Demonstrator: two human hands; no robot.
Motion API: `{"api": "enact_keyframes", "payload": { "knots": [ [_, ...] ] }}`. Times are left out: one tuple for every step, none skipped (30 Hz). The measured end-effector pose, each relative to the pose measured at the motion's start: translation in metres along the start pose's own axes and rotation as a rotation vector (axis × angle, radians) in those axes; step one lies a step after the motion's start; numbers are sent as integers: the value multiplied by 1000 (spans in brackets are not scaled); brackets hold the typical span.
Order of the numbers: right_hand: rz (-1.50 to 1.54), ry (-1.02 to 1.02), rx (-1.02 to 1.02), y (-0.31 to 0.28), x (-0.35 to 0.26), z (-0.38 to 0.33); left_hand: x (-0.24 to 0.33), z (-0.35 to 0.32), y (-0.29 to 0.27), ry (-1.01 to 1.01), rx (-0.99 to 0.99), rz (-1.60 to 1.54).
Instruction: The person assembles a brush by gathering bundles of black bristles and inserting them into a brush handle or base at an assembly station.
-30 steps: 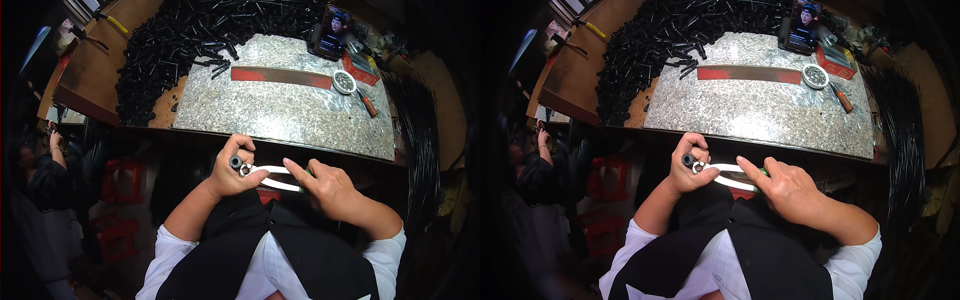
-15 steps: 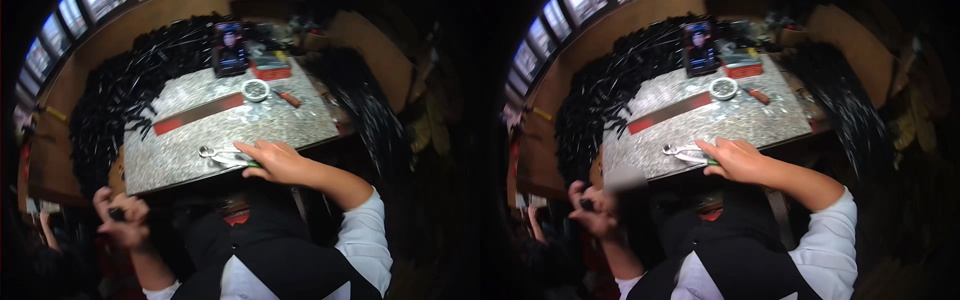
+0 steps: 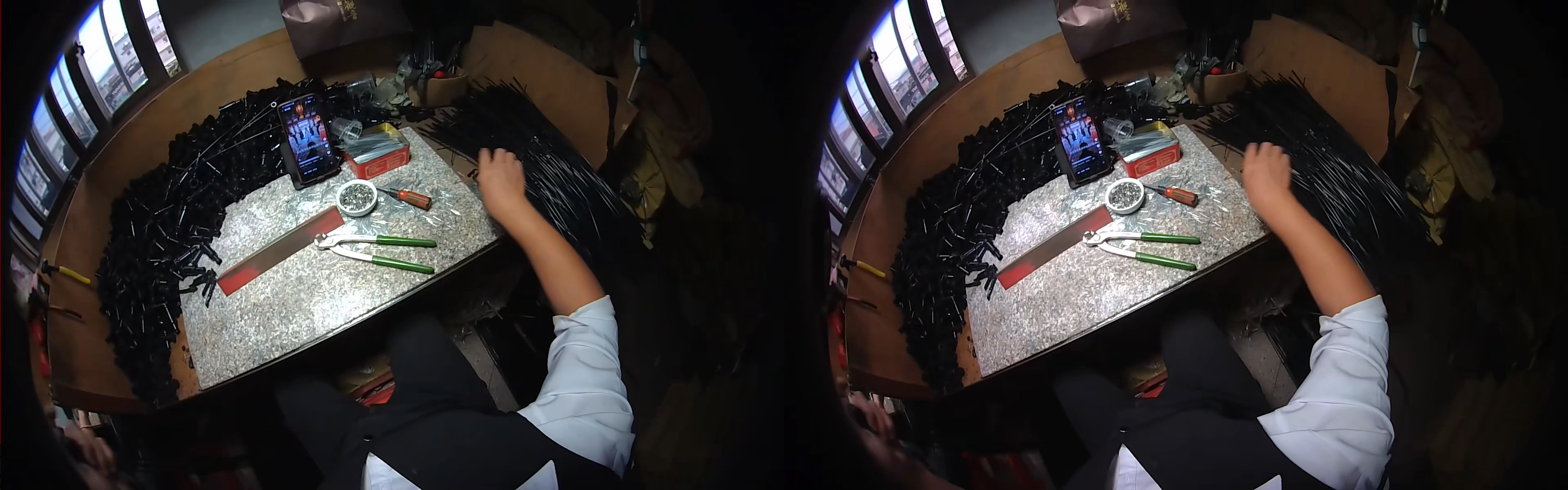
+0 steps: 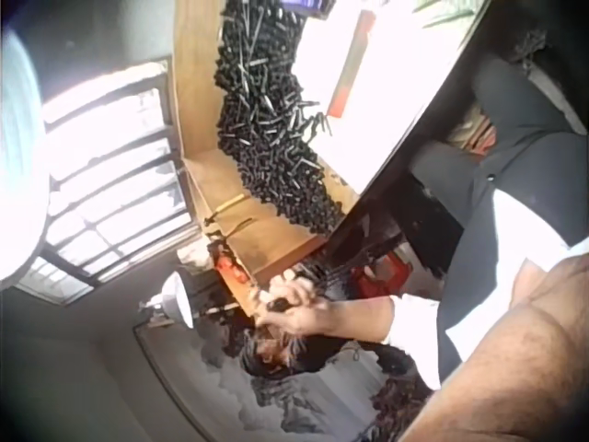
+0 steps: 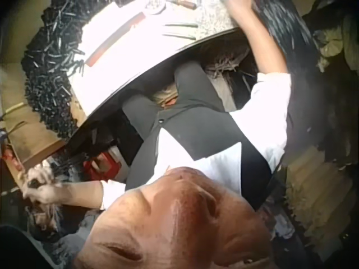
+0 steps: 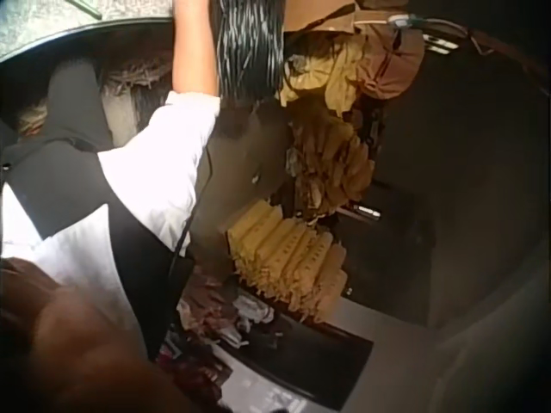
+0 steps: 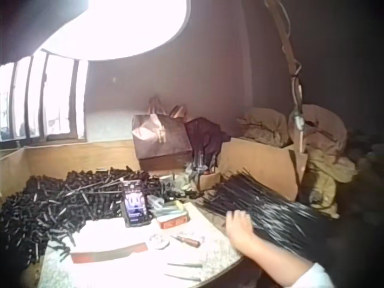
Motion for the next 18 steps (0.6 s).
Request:
{"api": "enact_keyframes", "payload": {
  "knots": [
    [-87,61,-22,12,24,-1,-19,-3,-1,-31,-209,54],
    [-117,93,-59,23,43,-3,-51,-5,-12,-173,-256,-31],
    [-162,115,-98,31,54,-4,-69,-37,16,-375,-20,171],
    [-151,169,-178,41,69,-8,-100,-49,8,-389,-144,190],
    [-153,172,-177,44,76,-9,-132,-62,2,-503,-278,238],
    [-130,216,-269,53,82,-11,-156,-80,3,-550,-327,306],
    [-108,263,-363,60,91,-15,-187,-92,-4,-677,-413,342],
    [-107,262,-362,57,92,-15,-218,-108,-14,-807,-463,295],
    [-60,282,-387,54,95,-16,-250,-120,-29,-936,-469,286],
    [-18,304,-412,52,99,-17,-280,-129,-42,-1022,-508,262],
    [-20,304,-408,51,103,-15,-307,-136,-59,-1135,-468,291],
    [21,304,-451,54,108,-13,-346,-136,-92,-1153,-430,386],
    [64,299,-493,57,108,-11,-384,-135,-127,-1171,-384,482],
    [61,295,-488,57,110,-10,-402,-123,-141,-991,-577,902],
    [80,282,-493,60,99,-3,-437,-113,-203,-668,-668,1439],
    [89,274,-502,62,91,1,-463,-111,-245,-285,-741,1941],
    [15,318,-514,60,127,-17,-430,-126,-136,-561,-775,1884],
    [41,306,-540,55,123,-15,-428,-121,-142,-561,-749,1889]
  ]
}}
Point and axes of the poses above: each hand's wrist, its own z-axis towards the middle knuckle, its own y-axis out of the palm, x = y × z, the point moved 7 cm from there along z, towards the middle knuckle, and after that the axes turned 3 degrees about -z, right-handed, at the moved point
